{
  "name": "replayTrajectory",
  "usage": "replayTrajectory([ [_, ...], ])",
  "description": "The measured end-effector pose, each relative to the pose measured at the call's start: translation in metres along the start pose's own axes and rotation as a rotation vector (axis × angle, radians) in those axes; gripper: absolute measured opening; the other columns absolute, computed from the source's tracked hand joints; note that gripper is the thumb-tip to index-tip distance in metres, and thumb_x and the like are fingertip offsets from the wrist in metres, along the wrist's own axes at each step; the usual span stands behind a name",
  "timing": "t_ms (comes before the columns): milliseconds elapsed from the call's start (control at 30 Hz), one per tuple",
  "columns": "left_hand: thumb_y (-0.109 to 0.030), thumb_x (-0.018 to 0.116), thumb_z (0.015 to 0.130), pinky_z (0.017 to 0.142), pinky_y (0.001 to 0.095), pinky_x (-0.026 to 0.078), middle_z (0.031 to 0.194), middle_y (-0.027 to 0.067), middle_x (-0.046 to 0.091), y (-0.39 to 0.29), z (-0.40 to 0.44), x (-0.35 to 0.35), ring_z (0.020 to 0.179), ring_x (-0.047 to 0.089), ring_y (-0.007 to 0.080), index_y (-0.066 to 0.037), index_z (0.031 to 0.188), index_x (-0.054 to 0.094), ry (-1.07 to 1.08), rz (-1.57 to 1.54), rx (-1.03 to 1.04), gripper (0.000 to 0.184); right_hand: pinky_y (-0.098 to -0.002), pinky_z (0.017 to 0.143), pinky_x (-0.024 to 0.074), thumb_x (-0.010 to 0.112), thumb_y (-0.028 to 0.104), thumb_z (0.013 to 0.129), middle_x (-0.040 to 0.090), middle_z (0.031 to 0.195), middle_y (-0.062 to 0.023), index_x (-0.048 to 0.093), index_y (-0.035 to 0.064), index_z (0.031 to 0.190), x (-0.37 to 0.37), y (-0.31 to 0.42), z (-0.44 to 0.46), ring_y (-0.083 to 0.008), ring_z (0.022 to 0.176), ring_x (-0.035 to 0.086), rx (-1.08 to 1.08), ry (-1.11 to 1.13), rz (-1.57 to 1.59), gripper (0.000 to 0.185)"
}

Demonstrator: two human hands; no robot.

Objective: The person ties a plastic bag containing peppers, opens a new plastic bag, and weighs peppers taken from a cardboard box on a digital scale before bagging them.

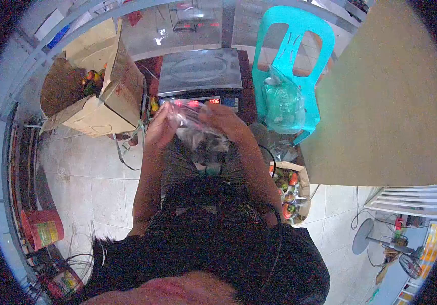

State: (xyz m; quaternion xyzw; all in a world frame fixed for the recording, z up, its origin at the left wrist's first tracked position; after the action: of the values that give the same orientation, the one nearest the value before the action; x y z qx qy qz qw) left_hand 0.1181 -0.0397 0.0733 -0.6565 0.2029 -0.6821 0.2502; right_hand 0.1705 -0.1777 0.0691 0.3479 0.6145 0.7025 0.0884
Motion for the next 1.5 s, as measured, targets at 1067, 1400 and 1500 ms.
replayTrajectory([
  [1067,-0.028,0.053,0.093,0.084,0.0267,0.046,0.104,0.0023,0.060,0.031,-0.029,-0.012,0.093,0.057,0.0119,-0.001,0.133,0.040,0.279,0.371,-0.236,0.050,-0.0225,0.060,0.0472,0.054,0.025,0.094,0.060,0.076,-0.0007,0.060,0.0087,0.097,0.005,-0.009,0.010,-0.0099,0.066,0.057,0.009,0.291,0.746,0.018],
  [1400,-0.028,0.047,0.096,0.079,0.0307,0.049,0.100,0.0058,0.060,0.021,-0.011,0.004,0.092,0.059,0.0154,-0.005,0.117,0.050,0.244,-0.197,0.011,0.031,-0.0277,0.067,0.0491,0.057,0.027,0.090,0.063,0.085,-0.0025,0.060,0.0037,0.100,0.004,-0.007,-0.010,-0.0111,0.073,0.059,0.154,-0.012,-0.204,0.026],
  [1500,-0.029,0.051,0.094,0.077,0.0278,0.048,0.097,0.0042,0.061,0.012,-0.026,0.006,0.089,0.059,0.0131,-0.005,0.117,0.052,0.016,0.243,0.077,0.033,-0.0285,0.066,0.0494,0.057,0.030,0.091,0.061,0.084,-0.0019,0.059,0.0054,0.101,-0.012,-0.011,-0.008,-0.0119,0.073,0.058,0.141,-0.022,0.004,0.027],
])
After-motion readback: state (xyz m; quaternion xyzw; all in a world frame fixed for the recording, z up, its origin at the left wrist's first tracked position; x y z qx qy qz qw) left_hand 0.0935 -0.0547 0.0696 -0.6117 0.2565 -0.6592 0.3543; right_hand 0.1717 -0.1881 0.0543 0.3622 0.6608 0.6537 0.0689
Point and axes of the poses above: each hand's wrist, its own z-axis towards the middle knuckle, its own x-axis out of the palm, y = z × x, the point moved 8 cm from there along z, towards the middle knuckle
